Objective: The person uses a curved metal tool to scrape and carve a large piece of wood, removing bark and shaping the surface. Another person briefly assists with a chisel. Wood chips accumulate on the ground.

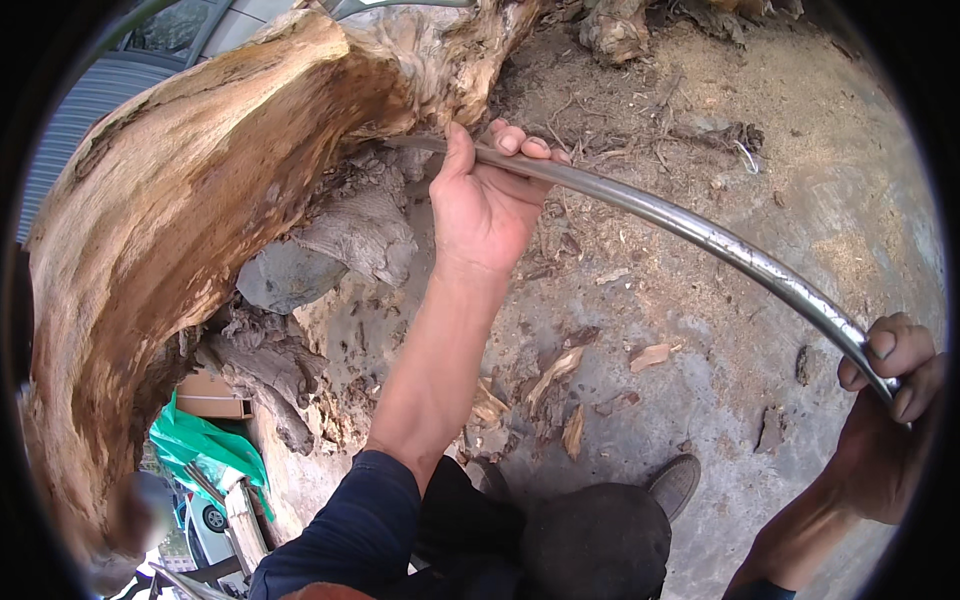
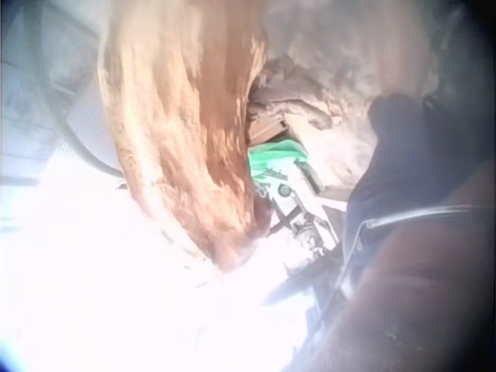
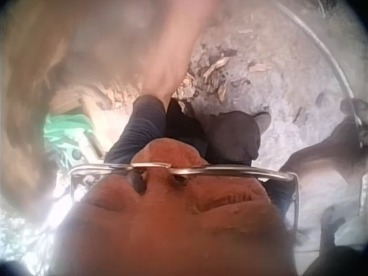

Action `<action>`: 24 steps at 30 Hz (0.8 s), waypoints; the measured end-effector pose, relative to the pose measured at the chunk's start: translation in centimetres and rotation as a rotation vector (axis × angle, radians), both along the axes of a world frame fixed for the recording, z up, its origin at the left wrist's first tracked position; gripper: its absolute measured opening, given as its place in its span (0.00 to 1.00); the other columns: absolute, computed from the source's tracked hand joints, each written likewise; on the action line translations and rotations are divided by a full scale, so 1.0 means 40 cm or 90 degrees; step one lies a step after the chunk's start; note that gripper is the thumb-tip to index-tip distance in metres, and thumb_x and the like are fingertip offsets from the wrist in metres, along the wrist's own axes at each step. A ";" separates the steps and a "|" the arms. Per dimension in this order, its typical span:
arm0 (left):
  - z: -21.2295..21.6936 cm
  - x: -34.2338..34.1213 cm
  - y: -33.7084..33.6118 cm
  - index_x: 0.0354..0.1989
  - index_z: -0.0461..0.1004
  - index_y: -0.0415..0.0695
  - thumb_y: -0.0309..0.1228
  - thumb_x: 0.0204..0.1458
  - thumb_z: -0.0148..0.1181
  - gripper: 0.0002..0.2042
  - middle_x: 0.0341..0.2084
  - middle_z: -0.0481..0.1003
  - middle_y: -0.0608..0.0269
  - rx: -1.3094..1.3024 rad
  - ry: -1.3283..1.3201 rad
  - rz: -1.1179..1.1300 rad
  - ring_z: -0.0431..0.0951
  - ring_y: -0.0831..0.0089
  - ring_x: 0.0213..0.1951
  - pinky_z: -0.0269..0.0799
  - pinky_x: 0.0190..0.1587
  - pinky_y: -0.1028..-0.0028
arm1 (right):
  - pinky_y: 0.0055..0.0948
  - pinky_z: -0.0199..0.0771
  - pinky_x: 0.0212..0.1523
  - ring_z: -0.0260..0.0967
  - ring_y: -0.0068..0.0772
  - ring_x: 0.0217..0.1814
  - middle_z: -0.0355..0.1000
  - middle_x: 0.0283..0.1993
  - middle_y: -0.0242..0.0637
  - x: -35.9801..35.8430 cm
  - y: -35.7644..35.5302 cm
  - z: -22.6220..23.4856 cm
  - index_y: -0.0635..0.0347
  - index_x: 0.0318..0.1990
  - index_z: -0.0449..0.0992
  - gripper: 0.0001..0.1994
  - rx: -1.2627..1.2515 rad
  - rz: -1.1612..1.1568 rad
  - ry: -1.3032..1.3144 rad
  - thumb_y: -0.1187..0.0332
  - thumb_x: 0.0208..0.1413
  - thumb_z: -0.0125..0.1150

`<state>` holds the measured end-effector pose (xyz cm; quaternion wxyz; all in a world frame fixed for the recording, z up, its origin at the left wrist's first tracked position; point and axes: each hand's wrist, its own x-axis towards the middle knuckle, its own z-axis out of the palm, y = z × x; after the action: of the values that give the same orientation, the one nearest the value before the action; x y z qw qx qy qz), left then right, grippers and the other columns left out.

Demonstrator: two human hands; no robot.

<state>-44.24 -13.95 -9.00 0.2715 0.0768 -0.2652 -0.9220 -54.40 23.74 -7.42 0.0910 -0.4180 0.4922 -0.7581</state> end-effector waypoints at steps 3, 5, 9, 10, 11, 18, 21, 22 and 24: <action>-0.012 -0.003 0.018 0.36 0.65 0.44 0.45 0.70 0.36 0.19 0.22 0.66 0.63 -0.023 -0.036 -0.005 0.73 0.60 0.32 0.68 0.47 0.50 | 0.33 0.60 0.42 0.57 0.37 0.46 0.69 0.43 0.48 0.058 0.000 -0.065 0.53 0.30 0.62 0.16 -0.052 -0.028 -0.083 0.59 0.71 0.38; -0.002 -0.004 0.026 0.36 0.66 0.44 0.40 0.70 0.38 0.15 0.20 0.66 0.65 -0.018 -0.061 0.027 0.71 0.61 0.28 0.67 0.43 0.53 | 0.34 0.60 0.42 0.57 0.36 0.42 0.69 0.41 0.47 0.075 -0.021 -0.080 0.53 0.29 0.60 0.16 -0.078 -0.015 -0.069 0.58 0.71 0.38; 0.002 0.015 0.020 0.36 0.66 0.45 0.37 0.69 0.39 0.12 0.17 0.64 0.67 -0.035 -0.110 0.061 0.69 0.63 0.23 0.67 0.39 0.55 | 0.32 0.68 0.37 0.61 0.34 0.34 0.70 0.36 0.43 0.127 -0.077 -0.105 0.51 0.27 0.61 0.18 -0.074 -0.104 -0.021 0.56 0.71 0.38; 0.001 0.017 0.022 0.36 0.66 0.45 0.36 0.69 0.39 0.12 0.16 0.63 0.67 -0.039 -0.127 0.067 0.69 0.64 0.22 0.67 0.38 0.56 | 0.33 0.68 0.36 0.64 0.36 0.33 0.71 0.35 0.43 0.136 -0.078 -0.116 0.52 0.27 0.62 0.19 -0.085 -0.100 -0.035 0.55 0.71 0.41; -0.006 0.029 0.024 0.36 0.66 0.45 0.36 0.69 0.39 0.12 0.15 0.62 0.67 -0.036 -0.126 0.076 0.68 0.65 0.21 0.67 0.36 0.57 | 0.33 0.68 0.36 0.65 0.36 0.33 0.72 0.35 0.44 0.153 -0.076 -0.130 0.53 0.27 0.62 0.19 -0.069 -0.098 -0.051 0.55 0.70 0.42; -0.048 0.058 -0.012 0.37 0.65 0.45 0.34 0.69 0.40 0.10 0.15 0.64 0.67 -0.104 -0.196 0.069 0.70 0.66 0.20 0.69 0.32 0.55 | 0.34 0.65 0.37 0.66 0.37 0.32 0.73 0.34 0.44 0.246 -0.109 -0.197 0.52 0.26 0.60 0.19 -0.068 -0.141 -0.154 0.56 0.70 0.42; -0.048 0.037 -0.016 0.38 0.65 0.44 0.35 0.69 0.39 0.11 0.19 0.68 0.63 -0.118 -0.195 0.083 0.75 0.61 0.23 0.74 0.33 0.52 | 0.35 0.61 0.36 0.59 0.32 0.30 0.70 0.32 0.42 0.174 -0.129 -0.194 0.50 0.26 0.58 0.18 -0.116 -0.140 -0.175 0.59 0.72 0.35; -0.036 0.014 -0.018 0.38 0.64 0.43 0.35 0.70 0.38 0.11 0.21 0.69 0.62 -0.118 -0.190 0.107 0.76 0.59 0.25 0.76 0.34 0.52 | 0.32 0.60 0.37 0.56 0.31 0.32 0.69 0.32 0.41 0.113 -0.133 -0.184 0.50 0.26 0.57 0.18 -0.113 -0.140 -0.172 0.59 0.72 0.34; -0.028 -0.026 -0.039 0.38 0.64 0.41 0.37 0.71 0.35 0.14 0.28 0.74 0.54 -0.123 -0.126 0.101 0.81 0.50 0.34 0.83 0.35 0.51 | 0.32 0.64 0.32 0.62 0.37 0.32 0.71 0.32 0.47 -0.045 -0.154 -0.131 0.54 0.27 0.62 0.19 -0.155 -0.080 -0.171 0.58 0.72 0.36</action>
<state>-45.27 -15.51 -10.13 0.3222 0.1613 -0.3708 -0.8560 -56.20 17.58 -12.68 0.0571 -0.2892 0.4054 -0.8653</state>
